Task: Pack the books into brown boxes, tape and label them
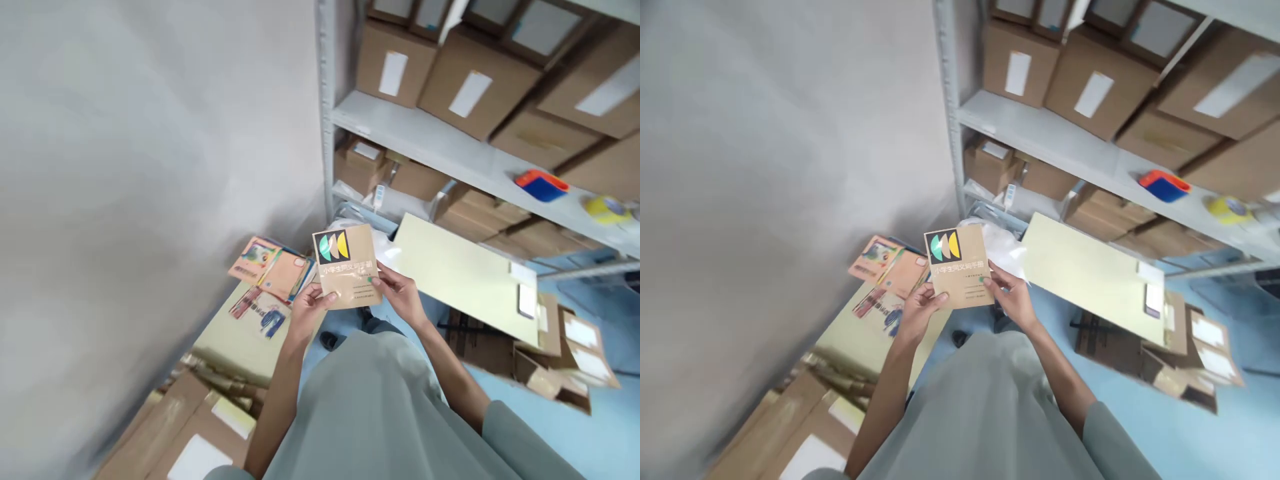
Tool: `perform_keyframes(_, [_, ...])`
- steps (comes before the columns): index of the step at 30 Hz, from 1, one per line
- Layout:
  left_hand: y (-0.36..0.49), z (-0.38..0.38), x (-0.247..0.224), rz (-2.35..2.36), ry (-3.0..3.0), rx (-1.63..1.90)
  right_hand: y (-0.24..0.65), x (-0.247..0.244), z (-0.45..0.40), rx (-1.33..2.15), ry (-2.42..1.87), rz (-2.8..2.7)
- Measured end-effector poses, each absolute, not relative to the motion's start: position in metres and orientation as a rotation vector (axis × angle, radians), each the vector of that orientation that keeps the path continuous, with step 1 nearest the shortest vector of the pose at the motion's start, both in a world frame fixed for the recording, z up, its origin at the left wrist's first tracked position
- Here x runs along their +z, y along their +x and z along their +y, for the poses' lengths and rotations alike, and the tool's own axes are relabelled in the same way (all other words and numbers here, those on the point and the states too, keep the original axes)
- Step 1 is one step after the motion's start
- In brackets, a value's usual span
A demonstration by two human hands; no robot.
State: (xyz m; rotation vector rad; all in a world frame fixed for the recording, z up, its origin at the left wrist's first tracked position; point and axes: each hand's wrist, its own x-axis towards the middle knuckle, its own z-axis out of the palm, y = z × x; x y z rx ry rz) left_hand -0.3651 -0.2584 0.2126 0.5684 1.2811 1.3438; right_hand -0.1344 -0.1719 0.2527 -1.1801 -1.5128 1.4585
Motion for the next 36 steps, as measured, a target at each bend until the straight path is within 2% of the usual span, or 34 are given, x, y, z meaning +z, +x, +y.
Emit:
perform_keyframes(5, [-0.295,-0.199,0.224,1.198,0.719,1.15,-0.043,0.24,-0.154,1.349,-1.315,-1.316])
perform_keyframes(10, [-0.234,-0.15,0.235,1.183,0.836,1.105,0.023,0.221,-0.125,1.329,-1.365,-1.199])
perform_keyframes(22, [-0.076,-0.017,0.222,1.232,0.762,1.005,0.17,0.21,-0.013,1.347,-1.288,-1.107])
perform_keyframes(31, [-0.006,0.016,0.229,1.29,0.815,0.997,0.239,0.201,0.02,1.396,-1.304,-1.094])
perform_keyframes(36, [0.012,0.025,0.227,1.359,0.847,1.057,0.248,0.21,0.033,1.14,-1.431,-1.201])
